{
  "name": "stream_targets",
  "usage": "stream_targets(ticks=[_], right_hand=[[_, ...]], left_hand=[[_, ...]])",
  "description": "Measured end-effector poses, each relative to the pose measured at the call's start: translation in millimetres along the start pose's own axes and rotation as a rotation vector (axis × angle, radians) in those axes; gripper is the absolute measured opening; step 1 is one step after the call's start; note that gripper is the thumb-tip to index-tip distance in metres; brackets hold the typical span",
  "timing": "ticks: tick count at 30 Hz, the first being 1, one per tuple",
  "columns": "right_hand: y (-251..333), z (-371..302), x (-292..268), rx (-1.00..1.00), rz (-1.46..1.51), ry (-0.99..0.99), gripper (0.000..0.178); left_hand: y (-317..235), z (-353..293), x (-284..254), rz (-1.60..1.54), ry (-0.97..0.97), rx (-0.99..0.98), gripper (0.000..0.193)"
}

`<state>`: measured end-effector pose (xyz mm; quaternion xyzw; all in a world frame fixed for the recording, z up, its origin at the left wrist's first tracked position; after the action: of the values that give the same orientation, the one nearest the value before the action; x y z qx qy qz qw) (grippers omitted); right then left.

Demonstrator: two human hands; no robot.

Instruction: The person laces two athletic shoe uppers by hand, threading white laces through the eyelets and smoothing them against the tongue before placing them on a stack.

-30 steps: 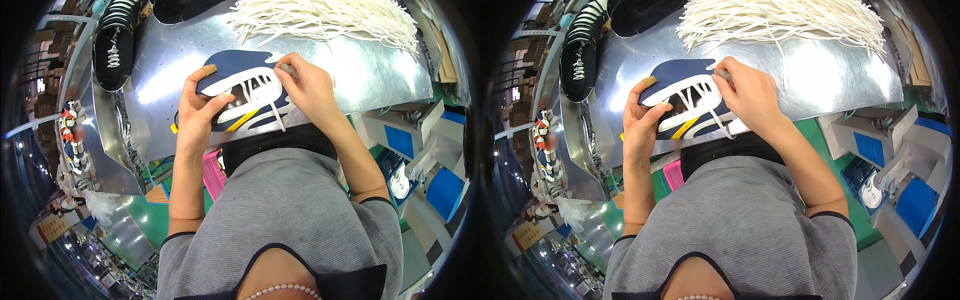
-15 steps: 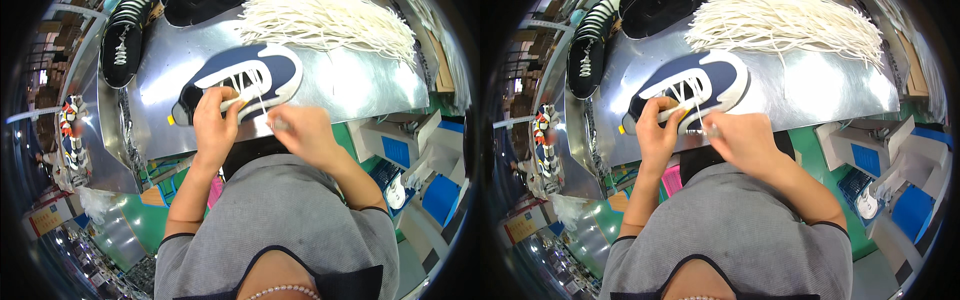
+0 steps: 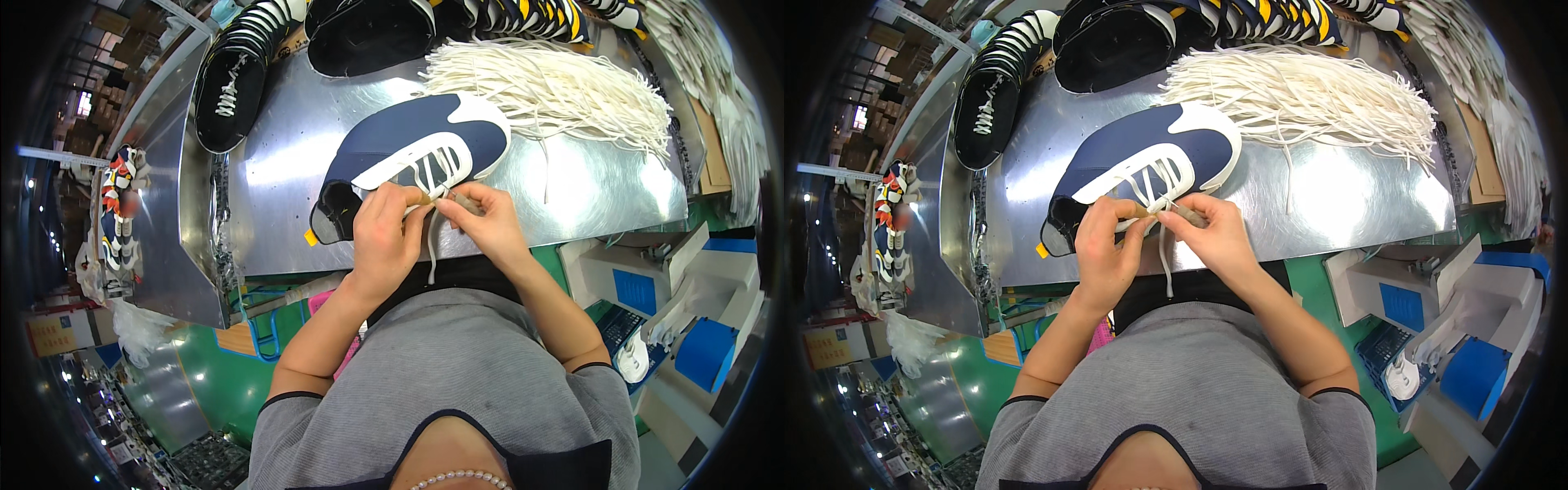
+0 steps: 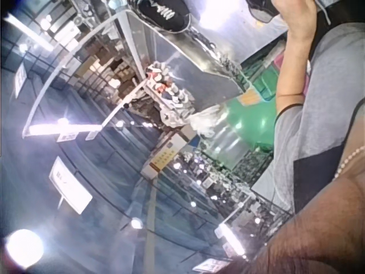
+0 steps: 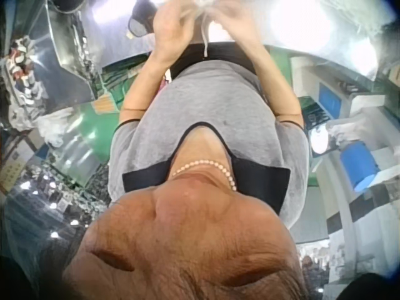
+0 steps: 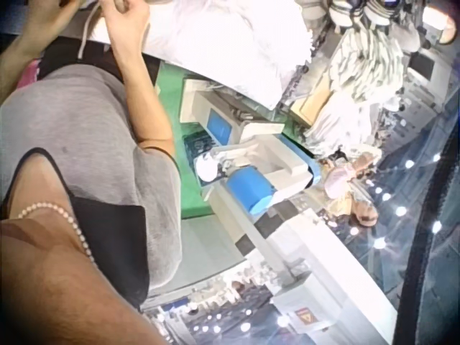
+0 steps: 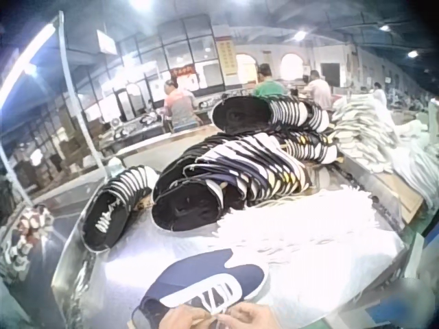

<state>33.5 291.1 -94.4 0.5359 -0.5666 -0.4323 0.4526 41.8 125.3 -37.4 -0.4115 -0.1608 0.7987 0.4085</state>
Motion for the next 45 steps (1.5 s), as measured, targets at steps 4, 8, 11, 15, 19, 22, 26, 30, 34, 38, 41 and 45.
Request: stream_targets(ticks=[4, 8, 11, 15, 19, 22, 26, 30, 34, 38, 41, 45], right_hand=[[3, -19, 2, 0.032, 0.113, 0.138, 0.017], [-11, -61, -8, 0.114, -0.223, 0.647, 0.016], [5, -40, -11, -0.221, -0.146, 0.256, 0.013], [27, 8, -12, -0.383, -0.276, -0.026, 0.017], [24, 19, -6, -0.275, 0.088, -0.016, 0.010], [47, 13, -21, -0.087, 0.310, 0.111, 0.010], [24, 19, -7, -0.323, -0.147, -0.007, 0.011], [10, 27, -1, -0.538, -0.266, -0.177, 0.015], [10, 25, 2, -0.525, -0.327, -0.234, 0.007], [5, 27, 4, -0.567, -0.301, -0.250, 0.012], [7, 21, 4, -0.525, -0.227, -0.278, 0.018], [15, -12, -8, -0.312, -0.265, -0.152, 0.021]], left_hand=[[4, 8, -10, 0.008, -0.046, 0.004, 0.017], [17, 15, -11, -0.004, 0.101, -0.060, 0.022], [31, 4, 4, 0.157, 0.304, -0.080, 0.023], [25, 10, 6, 0.326, 0.464, -0.051, 0.026], [40, 11, 4, 0.053, 0.430, -0.325, 0.027], [41, 7, 2, 0.013, 0.413, -0.371, 0.027], [34, 9, 3, 0.076, 0.337, -0.163, 0.027], [28, 12, 4, 0.090, 0.360, -0.221, 0.030], [31, 9, 9, 0.123, 0.308, -0.222, 0.030], [32, 8, 14, 0.193, 0.274, -0.248, 0.031], [30, 6, 15, 0.241, 0.244, -0.193, 0.031], [38, 3, 15, 0.221, 0.242, -0.164, 0.030]])
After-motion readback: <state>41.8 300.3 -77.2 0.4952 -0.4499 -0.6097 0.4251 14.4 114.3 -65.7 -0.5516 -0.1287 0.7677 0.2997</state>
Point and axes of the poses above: each hand's wrist, its own z-axis towards the middle knuckle, its own x-axis out of the palm, y = z × x, the point moved 2 cm from there along z, towards the middle knuckle, and after that the axes turned 10 degrees about -y, right-handed, at the moved point
